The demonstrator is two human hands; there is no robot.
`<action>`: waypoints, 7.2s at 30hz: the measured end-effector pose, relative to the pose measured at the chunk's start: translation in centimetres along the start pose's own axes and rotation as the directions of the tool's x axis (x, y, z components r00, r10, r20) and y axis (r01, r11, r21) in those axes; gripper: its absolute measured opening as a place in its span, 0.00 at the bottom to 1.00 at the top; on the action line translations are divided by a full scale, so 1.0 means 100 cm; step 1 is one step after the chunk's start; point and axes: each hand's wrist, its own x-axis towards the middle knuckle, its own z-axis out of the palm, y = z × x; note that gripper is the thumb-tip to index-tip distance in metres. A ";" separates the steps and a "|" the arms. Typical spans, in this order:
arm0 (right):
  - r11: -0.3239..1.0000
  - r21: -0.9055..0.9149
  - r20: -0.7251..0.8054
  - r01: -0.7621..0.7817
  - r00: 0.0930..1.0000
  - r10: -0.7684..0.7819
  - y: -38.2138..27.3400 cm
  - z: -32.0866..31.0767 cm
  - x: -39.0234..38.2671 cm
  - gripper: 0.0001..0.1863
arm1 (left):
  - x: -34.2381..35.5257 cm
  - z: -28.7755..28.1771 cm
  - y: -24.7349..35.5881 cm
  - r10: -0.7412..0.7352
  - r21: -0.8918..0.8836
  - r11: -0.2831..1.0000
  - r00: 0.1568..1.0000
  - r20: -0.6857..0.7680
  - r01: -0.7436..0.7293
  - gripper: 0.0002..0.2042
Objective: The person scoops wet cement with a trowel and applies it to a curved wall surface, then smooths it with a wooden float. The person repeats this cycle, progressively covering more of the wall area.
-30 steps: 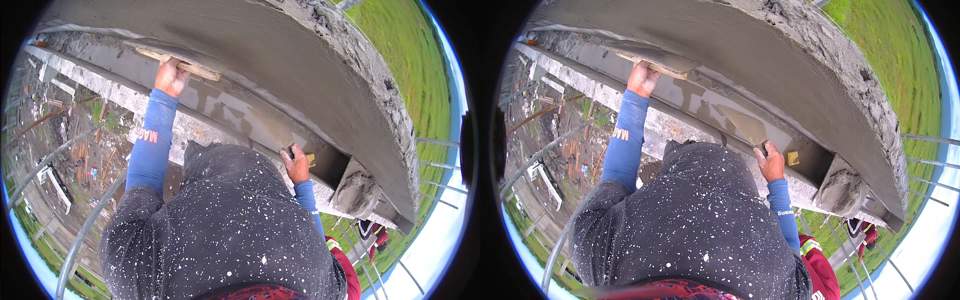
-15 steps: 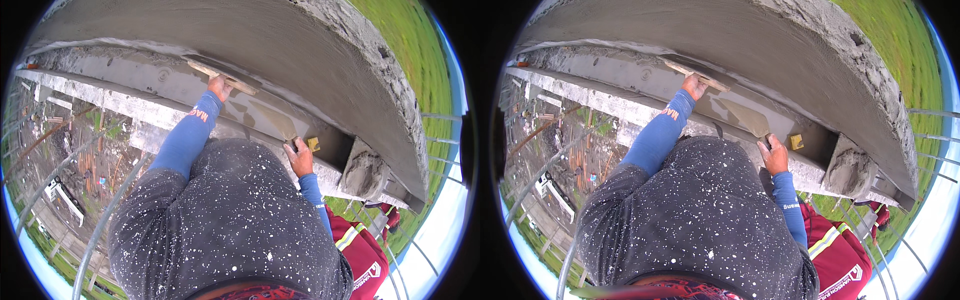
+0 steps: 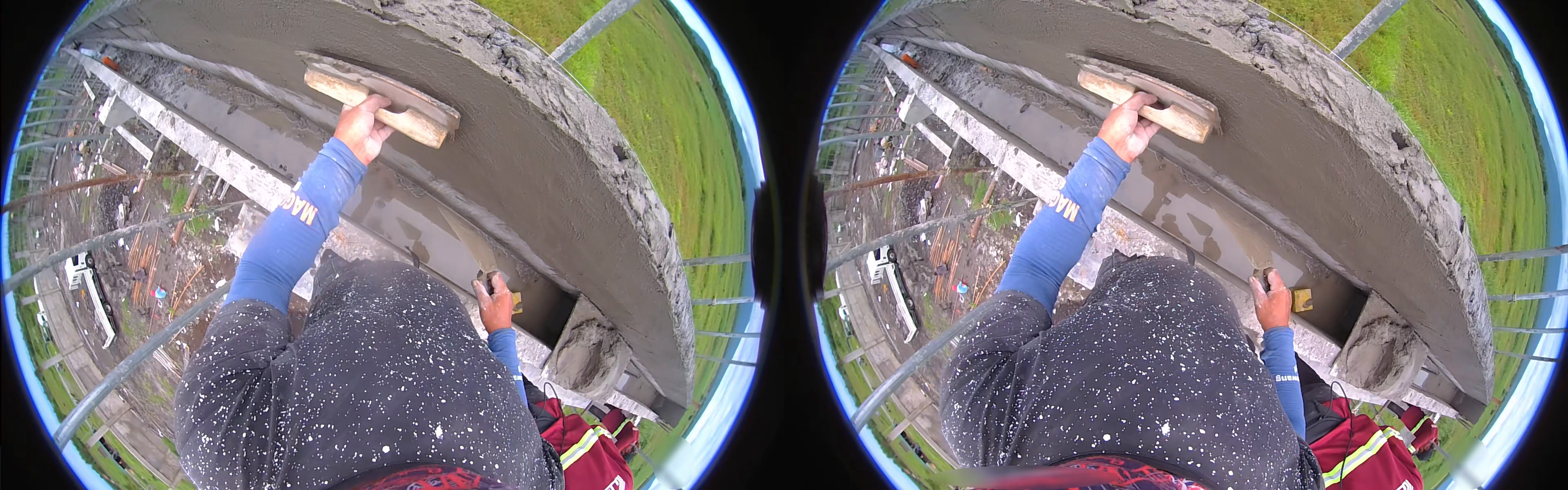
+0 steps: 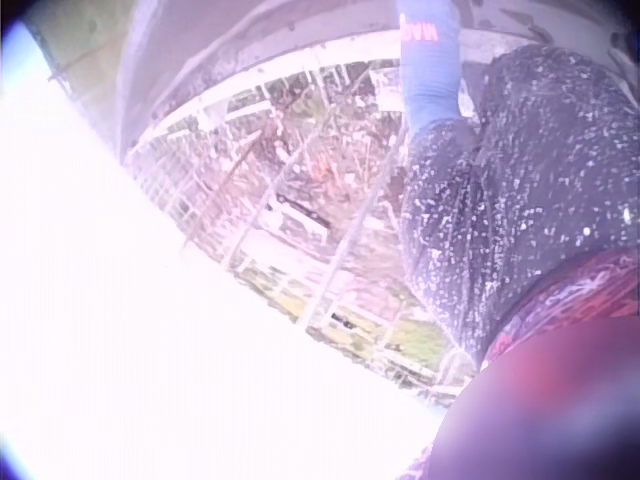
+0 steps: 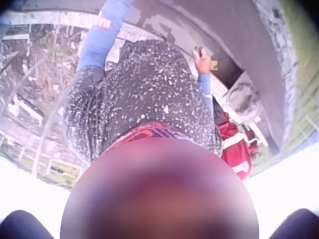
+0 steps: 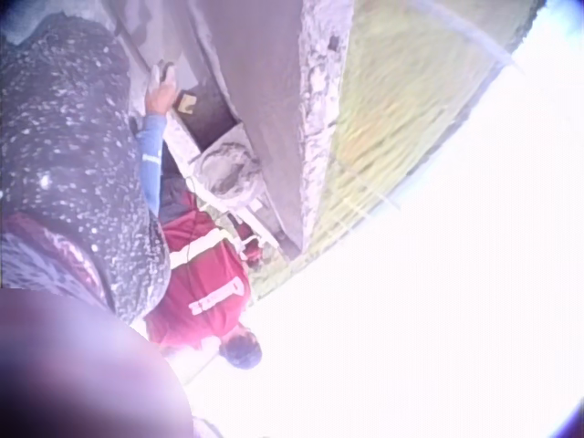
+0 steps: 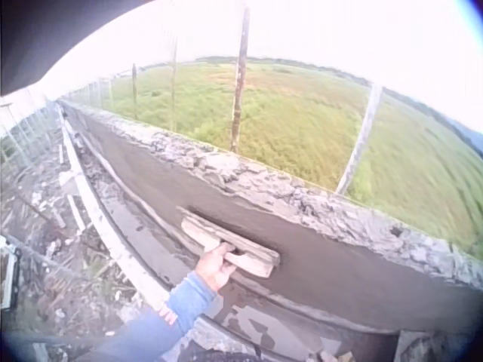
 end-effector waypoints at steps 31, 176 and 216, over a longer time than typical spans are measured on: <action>0.983 0.130 -0.018 0.129 0.992 -0.127 -0.111 0.017 -0.033 0.13 | -0.067 -0.203 0.058 0.057 -0.228 0.972 0.998 -0.023 -0.061 0.24; 0.773 -0.046 0.508 0.632 0.681 -0.527 -0.298 0.179 0.143 0.21 | -0.039 -0.356 0.062 -0.209 -0.003 0.975 0.912 0.353 0.224 0.28; 0.943 0.316 0.433 -0.101 0.900 -0.049 -0.409 0.340 0.294 0.10 | -0.276 -0.602 0.077 0.223 -0.407 0.876 0.966 -0.132 -0.258 0.36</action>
